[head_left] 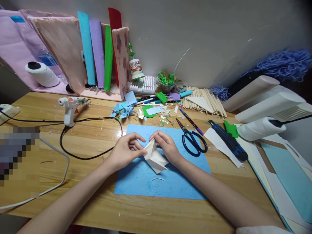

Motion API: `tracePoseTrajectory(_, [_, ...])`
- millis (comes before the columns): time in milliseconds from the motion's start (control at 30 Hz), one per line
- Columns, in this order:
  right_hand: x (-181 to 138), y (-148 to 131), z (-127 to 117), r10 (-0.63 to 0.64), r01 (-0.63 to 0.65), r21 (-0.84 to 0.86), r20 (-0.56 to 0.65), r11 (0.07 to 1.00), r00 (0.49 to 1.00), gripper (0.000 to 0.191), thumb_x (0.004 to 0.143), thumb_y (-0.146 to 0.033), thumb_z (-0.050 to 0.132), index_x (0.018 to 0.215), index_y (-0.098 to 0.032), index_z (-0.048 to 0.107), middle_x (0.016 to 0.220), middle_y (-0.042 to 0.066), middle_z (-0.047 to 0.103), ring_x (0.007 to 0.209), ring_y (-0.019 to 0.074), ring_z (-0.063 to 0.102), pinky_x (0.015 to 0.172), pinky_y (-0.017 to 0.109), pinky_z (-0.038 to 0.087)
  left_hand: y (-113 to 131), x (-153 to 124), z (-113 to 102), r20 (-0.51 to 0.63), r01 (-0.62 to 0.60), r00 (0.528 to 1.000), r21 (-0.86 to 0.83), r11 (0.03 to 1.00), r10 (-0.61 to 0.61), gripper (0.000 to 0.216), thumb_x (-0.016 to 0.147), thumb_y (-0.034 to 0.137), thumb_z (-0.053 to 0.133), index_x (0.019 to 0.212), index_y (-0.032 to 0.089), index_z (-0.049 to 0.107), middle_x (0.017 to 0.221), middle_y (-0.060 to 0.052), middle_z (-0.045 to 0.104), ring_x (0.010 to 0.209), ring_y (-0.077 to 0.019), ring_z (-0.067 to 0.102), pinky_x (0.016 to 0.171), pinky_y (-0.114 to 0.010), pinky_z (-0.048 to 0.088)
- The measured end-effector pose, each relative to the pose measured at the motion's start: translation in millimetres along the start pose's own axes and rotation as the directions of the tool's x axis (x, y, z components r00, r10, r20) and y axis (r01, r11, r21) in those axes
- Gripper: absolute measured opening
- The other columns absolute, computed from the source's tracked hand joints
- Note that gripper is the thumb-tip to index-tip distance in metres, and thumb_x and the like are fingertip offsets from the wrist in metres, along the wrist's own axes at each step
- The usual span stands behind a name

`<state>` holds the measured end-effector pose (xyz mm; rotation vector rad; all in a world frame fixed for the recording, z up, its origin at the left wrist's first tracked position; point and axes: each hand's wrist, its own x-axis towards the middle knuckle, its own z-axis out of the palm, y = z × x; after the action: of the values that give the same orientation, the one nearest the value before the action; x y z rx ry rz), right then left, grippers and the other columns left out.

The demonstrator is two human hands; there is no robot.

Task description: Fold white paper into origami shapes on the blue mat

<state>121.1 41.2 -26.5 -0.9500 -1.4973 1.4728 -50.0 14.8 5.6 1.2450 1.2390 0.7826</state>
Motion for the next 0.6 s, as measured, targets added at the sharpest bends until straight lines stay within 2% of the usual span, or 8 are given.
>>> tracePoseTrajectory(167, [0.6,-0.9,0.1,0.009,-0.007,-0.044,0.062,0.999,0.998,0.019,0.077,-0.036,0.058,0.076,-0.017,0.057,0.069,0.000,0.053,0.062,0.0111,0.048,0.056,0.022,0.038,-1.3,-0.2,-1.0,-0.031,-0.093,0.995,0.065,0.994,0.095,0.025,0.066,0.021,0.066,0.088,0.014,0.056,0.059,0.002,0.057,0.057,-0.0109,0.055,0.057,-0.022,0.044])
tracePoseTrajectory(300, [0.9,-0.7,1.2,0.006,-0.002,-0.038,0.104,0.999,0.995,0.016,0.075,-0.032,0.060,0.075,-0.016,0.057,0.072,0.001,0.055,0.064,0.0112,0.051,0.057,0.023,0.041,0.2,-0.8,-1.4,-0.092,-0.172,0.979,0.116,0.978,0.184,0.022,0.070,0.024,0.063,0.090,0.015,0.057,0.070,-0.001,0.060,0.067,-0.0125,0.057,0.064,-0.023,0.045])
tracePoseTrajectory(467, [-1.2,-1.0,3.2,0.023,-0.011,-0.079,0.156,0.997,0.987,0.014,0.075,-0.029,0.060,0.075,-0.016,0.056,0.072,0.001,0.056,0.064,0.0107,0.052,0.061,0.024,0.044,3.8,-4.8,0.7,-0.110,-0.261,0.950,0.235,0.936,0.292,0.011,0.073,0.027,0.060,0.078,0.017,0.058,0.077,-0.001,0.061,0.072,-0.0130,0.058,0.070,-0.023,0.045])
tracePoseTrajectory(600, [-1.8,-1.3,4.3,-0.006,0.024,-0.113,0.161,0.993,0.987,0.011,0.077,-0.026,0.058,0.076,-0.015,0.056,0.072,0.001,0.056,0.066,0.0109,0.053,0.063,0.024,0.044,3.7,-4.8,0.3,-0.109,-0.272,0.949,0.196,0.942,0.296,0.005,0.071,0.020,0.061,0.073,0.016,0.057,0.072,0.000,0.060,0.068,-0.0114,0.057,0.067,-0.021,0.045])
